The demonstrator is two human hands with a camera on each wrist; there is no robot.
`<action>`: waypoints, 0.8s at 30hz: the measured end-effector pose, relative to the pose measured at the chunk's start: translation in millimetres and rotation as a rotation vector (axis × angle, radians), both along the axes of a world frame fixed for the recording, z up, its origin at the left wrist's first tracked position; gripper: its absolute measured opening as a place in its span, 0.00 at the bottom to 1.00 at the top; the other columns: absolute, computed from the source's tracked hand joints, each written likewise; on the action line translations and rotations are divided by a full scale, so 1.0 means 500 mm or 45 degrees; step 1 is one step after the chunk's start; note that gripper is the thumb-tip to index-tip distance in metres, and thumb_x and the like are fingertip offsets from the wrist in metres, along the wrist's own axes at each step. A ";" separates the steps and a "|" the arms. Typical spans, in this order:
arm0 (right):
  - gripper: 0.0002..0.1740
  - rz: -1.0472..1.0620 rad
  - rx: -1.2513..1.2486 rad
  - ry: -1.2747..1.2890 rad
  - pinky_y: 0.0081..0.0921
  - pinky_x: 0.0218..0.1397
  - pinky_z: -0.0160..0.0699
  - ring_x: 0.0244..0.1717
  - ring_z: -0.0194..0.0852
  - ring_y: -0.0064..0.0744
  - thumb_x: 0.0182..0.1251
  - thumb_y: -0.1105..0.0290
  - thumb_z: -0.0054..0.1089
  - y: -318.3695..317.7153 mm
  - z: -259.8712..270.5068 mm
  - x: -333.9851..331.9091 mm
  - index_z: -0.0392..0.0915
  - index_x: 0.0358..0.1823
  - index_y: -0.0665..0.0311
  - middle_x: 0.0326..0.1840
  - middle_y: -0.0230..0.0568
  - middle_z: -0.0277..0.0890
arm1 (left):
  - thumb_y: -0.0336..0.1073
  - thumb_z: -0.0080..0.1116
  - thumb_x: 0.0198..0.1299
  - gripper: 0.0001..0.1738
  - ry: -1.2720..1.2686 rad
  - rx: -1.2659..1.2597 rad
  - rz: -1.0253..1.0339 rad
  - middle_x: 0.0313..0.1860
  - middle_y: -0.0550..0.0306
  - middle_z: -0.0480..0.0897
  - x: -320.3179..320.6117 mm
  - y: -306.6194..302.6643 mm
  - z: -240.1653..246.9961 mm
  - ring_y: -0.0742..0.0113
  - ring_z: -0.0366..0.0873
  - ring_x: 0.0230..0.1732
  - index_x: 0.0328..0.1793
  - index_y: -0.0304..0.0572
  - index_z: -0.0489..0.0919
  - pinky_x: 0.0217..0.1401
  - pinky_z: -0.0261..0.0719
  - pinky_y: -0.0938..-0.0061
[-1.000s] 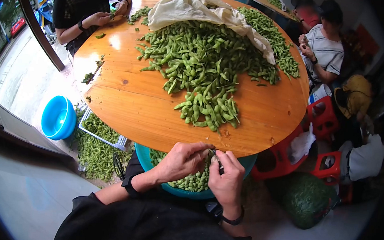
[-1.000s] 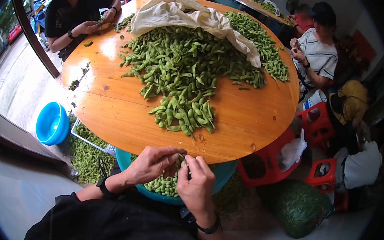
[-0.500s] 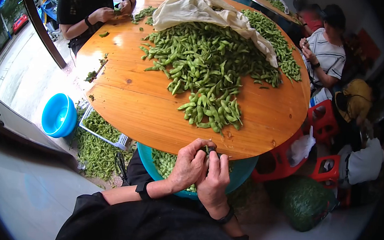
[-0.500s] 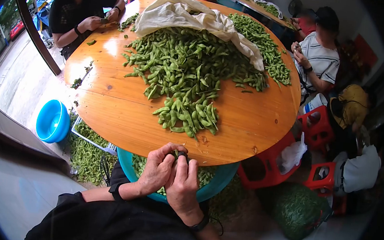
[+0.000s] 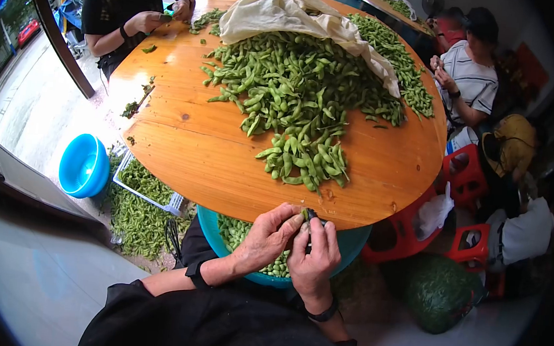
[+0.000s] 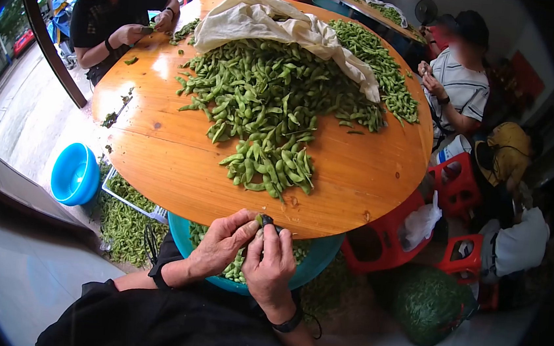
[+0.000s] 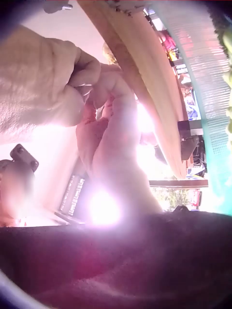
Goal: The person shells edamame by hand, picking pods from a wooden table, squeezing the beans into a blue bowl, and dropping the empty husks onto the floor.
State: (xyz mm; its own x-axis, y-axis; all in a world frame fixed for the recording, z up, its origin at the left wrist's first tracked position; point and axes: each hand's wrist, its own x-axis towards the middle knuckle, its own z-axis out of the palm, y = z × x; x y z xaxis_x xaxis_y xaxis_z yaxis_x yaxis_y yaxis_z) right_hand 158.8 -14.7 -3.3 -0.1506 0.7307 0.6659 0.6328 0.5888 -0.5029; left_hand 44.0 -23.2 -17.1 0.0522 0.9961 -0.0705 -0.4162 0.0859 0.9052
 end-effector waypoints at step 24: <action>0.17 -0.769 -0.289 -0.132 0.45 0.48 0.78 0.45 0.80 0.63 0.63 0.80 0.54 0.026 -0.013 0.322 0.76 0.52 0.79 0.45 0.67 0.79 | 0.32 0.61 0.56 0.10 1.858 0.618 0.423 0.37 0.52 0.78 -0.069 0.124 0.008 0.51 0.80 0.42 0.45 0.45 0.83 0.43 0.80 0.61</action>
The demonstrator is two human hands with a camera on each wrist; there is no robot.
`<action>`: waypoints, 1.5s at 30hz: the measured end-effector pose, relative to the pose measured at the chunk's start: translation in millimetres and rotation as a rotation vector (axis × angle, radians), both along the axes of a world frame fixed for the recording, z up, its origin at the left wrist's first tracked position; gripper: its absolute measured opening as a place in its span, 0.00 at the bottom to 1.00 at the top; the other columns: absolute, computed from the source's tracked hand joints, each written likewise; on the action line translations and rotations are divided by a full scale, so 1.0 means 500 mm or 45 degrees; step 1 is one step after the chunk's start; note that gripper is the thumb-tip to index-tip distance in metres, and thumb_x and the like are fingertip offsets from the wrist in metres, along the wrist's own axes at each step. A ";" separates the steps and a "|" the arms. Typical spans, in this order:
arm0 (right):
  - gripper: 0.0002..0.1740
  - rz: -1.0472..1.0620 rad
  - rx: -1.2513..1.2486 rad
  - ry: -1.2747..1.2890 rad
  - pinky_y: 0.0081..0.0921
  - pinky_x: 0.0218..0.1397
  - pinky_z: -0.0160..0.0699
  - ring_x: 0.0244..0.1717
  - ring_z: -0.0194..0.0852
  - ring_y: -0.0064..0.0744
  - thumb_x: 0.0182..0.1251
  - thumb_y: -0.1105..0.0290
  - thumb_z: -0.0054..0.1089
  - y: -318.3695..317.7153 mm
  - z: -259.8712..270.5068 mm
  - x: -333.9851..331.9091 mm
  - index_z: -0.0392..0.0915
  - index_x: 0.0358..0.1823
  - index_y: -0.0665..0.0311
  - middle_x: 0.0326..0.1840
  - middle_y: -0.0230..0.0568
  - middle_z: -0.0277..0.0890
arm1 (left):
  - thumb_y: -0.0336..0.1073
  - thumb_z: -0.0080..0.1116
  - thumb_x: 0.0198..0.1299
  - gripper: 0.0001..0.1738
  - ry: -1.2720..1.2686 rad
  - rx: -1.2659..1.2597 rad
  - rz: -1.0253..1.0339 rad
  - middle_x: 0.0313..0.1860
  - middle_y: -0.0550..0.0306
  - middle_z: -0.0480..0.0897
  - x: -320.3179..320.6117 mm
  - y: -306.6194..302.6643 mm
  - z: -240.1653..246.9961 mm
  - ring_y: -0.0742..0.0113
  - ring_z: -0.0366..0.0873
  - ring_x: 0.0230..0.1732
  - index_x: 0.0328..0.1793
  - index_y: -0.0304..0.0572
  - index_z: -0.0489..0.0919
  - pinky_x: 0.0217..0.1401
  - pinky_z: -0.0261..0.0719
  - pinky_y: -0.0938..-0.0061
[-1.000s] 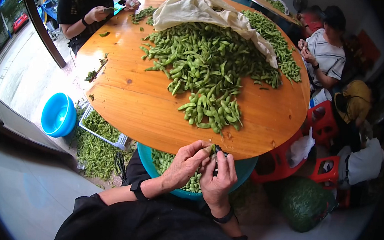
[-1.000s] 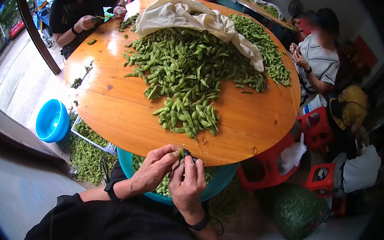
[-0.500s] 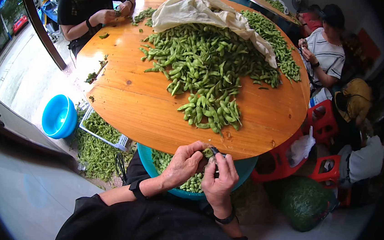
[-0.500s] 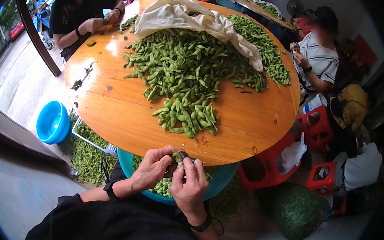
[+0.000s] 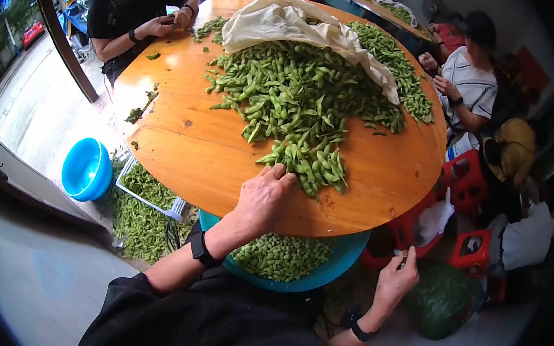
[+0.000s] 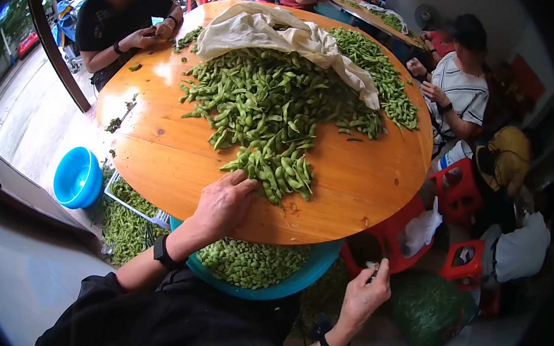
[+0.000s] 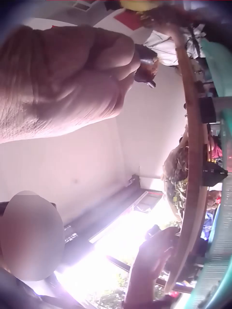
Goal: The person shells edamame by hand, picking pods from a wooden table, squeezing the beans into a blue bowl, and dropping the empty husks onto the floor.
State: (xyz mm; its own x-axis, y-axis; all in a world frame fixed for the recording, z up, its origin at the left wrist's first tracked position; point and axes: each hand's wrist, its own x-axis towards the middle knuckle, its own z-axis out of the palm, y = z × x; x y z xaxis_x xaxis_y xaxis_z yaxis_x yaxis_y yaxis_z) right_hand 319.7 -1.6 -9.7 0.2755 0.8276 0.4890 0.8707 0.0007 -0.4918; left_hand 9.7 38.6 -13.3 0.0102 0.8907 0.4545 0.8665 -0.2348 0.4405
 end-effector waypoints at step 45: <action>0.15 1.045 -0.708 1.675 0.14 0.20 0.56 0.19 0.57 0.11 0.73 0.77 0.53 0.036 0.030 -0.258 0.75 0.57 0.75 0.20 0.24 0.64 | 0.28 0.60 0.62 0.05 -0.819 -0.482 -0.259 0.29 0.50 0.81 -0.006 -0.079 0.066 0.66 0.79 0.27 0.42 0.35 0.80 0.32 0.77 0.71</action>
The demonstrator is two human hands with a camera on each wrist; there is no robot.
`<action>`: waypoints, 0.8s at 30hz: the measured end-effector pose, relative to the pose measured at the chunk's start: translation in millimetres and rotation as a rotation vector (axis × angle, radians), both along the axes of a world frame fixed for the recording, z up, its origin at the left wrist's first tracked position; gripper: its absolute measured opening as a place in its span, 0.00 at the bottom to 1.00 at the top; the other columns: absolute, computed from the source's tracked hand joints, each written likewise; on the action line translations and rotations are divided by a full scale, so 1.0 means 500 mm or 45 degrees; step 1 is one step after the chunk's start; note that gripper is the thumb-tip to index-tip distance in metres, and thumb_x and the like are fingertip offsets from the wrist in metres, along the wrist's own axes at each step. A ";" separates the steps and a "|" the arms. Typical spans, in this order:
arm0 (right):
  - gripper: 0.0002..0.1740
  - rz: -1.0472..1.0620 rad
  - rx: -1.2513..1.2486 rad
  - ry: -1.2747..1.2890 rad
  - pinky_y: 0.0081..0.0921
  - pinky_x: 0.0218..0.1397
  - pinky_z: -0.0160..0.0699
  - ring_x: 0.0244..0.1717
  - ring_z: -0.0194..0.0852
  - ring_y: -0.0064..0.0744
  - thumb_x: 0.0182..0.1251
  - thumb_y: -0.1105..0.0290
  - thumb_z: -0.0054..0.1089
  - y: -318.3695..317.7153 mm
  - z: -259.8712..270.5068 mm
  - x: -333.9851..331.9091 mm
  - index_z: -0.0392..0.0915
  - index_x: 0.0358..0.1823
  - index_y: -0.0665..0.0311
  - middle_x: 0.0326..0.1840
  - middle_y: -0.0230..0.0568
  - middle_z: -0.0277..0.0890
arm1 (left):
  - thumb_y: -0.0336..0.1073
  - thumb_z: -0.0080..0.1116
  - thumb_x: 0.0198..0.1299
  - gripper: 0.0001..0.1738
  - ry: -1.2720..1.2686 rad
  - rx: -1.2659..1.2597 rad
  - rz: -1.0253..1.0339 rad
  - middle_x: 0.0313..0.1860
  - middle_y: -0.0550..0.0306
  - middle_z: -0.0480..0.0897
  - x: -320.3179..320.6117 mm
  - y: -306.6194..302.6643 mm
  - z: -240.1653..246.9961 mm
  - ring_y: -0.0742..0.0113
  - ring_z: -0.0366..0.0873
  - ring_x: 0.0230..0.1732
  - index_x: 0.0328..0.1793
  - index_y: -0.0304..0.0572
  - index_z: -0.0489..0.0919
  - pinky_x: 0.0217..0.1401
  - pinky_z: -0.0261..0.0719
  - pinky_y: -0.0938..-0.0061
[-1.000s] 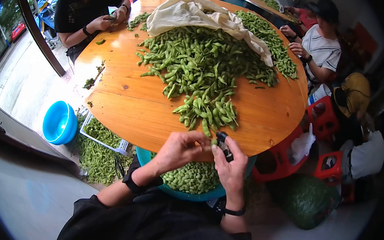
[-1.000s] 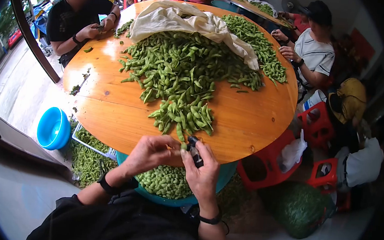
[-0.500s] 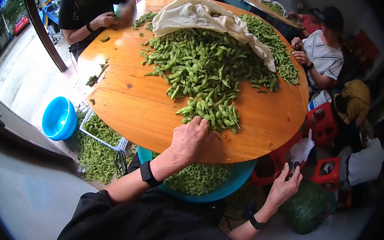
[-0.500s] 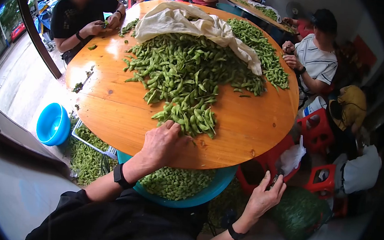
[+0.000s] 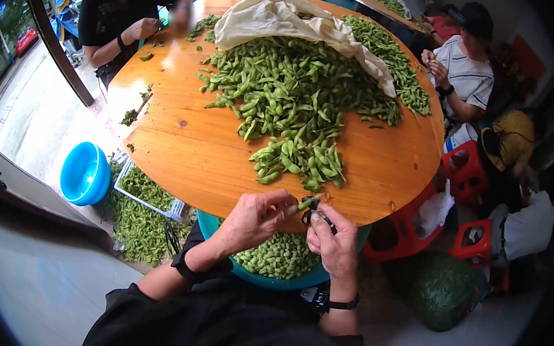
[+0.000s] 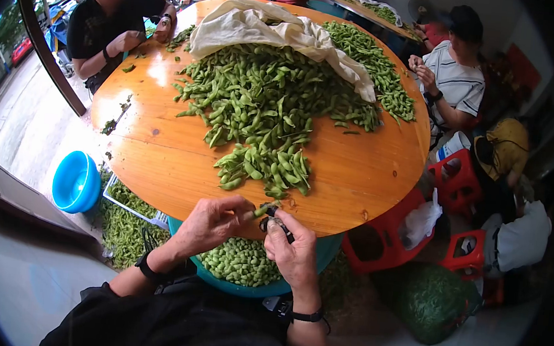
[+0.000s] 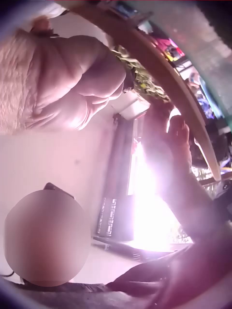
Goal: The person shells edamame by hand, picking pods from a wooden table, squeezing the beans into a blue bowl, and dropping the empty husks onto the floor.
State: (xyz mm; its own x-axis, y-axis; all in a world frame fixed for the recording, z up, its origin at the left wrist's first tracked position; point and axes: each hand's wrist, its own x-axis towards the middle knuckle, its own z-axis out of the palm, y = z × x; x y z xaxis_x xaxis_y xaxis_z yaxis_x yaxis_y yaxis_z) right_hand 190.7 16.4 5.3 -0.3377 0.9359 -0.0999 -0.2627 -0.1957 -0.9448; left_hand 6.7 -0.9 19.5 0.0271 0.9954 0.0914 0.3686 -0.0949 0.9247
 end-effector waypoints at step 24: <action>0.10 0.122 -0.083 0.355 0.13 0.19 0.52 0.18 0.52 0.12 0.73 0.77 0.52 -0.011 0.000 0.030 0.77 0.51 0.73 0.24 0.24 0.63 | 0.40 0.59 0.69 0.11 -1.330 -0.706 -0.285 0.26 0.59 0.81 0.032 -0.028 -0.032 0.72 0.74 0.18 0.40 0.40 0.78 0.18 0.66 0.80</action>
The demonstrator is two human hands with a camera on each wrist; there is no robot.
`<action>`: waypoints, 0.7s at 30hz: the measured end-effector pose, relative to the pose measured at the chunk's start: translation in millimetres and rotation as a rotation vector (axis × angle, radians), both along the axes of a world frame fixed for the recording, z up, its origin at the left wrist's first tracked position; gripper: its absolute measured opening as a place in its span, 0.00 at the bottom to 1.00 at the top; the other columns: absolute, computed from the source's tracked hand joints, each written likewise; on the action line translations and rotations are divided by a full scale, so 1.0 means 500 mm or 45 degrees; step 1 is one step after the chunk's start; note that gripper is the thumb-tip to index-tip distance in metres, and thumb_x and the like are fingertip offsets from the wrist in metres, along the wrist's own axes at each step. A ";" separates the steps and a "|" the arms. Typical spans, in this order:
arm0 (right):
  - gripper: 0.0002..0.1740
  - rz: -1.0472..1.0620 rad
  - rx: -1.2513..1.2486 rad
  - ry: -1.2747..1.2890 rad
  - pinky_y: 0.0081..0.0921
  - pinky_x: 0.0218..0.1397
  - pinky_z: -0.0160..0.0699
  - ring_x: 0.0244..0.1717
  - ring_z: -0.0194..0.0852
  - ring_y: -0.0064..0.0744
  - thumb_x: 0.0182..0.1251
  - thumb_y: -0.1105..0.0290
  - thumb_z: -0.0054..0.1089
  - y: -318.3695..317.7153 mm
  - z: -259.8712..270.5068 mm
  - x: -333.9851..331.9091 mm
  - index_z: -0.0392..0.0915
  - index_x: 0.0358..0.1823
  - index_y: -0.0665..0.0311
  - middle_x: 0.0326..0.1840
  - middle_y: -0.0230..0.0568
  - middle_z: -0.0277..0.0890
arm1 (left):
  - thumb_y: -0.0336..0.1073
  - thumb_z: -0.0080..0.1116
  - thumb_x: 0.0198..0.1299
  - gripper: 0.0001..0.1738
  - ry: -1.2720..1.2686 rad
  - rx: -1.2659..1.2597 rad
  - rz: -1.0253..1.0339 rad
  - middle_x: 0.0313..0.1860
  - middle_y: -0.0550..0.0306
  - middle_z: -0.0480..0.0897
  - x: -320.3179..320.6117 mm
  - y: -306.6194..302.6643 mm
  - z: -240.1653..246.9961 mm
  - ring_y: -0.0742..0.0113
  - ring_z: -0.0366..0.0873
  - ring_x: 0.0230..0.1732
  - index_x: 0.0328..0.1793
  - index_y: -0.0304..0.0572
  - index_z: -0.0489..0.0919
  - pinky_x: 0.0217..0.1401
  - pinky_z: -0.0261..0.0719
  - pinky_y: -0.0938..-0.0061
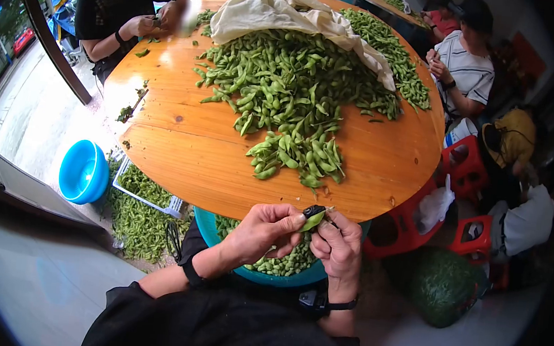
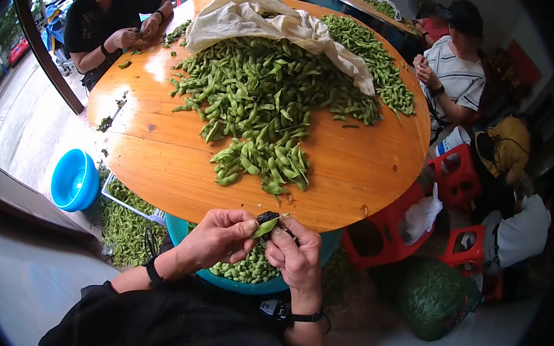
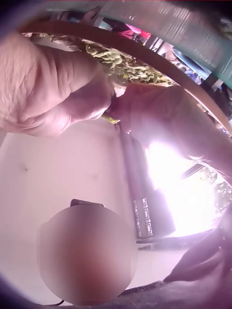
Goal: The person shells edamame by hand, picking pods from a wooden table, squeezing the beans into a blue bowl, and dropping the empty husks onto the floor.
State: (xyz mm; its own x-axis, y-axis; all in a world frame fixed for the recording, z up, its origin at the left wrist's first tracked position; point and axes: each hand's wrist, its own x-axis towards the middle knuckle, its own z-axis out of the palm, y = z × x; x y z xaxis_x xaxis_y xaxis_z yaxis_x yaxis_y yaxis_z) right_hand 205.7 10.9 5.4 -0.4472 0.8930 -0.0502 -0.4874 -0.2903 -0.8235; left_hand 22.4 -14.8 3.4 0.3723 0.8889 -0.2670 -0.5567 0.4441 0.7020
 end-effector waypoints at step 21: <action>0.08 -0.230 0.479 -0.774 0.24 0.25 0.70 0.25 0.74 0.31 0.65 0.81 0.56 -0.029 0.010 -0.016 0.76 0.44 0.77 0.31 0.41 0.71 | 0.41 0.45 0.76 0.17 0.541 0.211 -0.359 0.28 0.59 0.82 -0.044 0.020 0.041 0.78 0.77 0.22 0.43 0.35 0.77 0.23 0.73 0.82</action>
State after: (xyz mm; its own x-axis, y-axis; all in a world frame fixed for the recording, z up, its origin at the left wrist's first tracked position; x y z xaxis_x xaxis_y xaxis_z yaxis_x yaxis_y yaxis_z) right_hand 197.8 -3.6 10.4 -0.2818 0.9560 0.0817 0.0737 0.1065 -0.9916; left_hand 0.4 -4.9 23.8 0.4927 0.8129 -0.3104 -0.0834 0.3992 0.9131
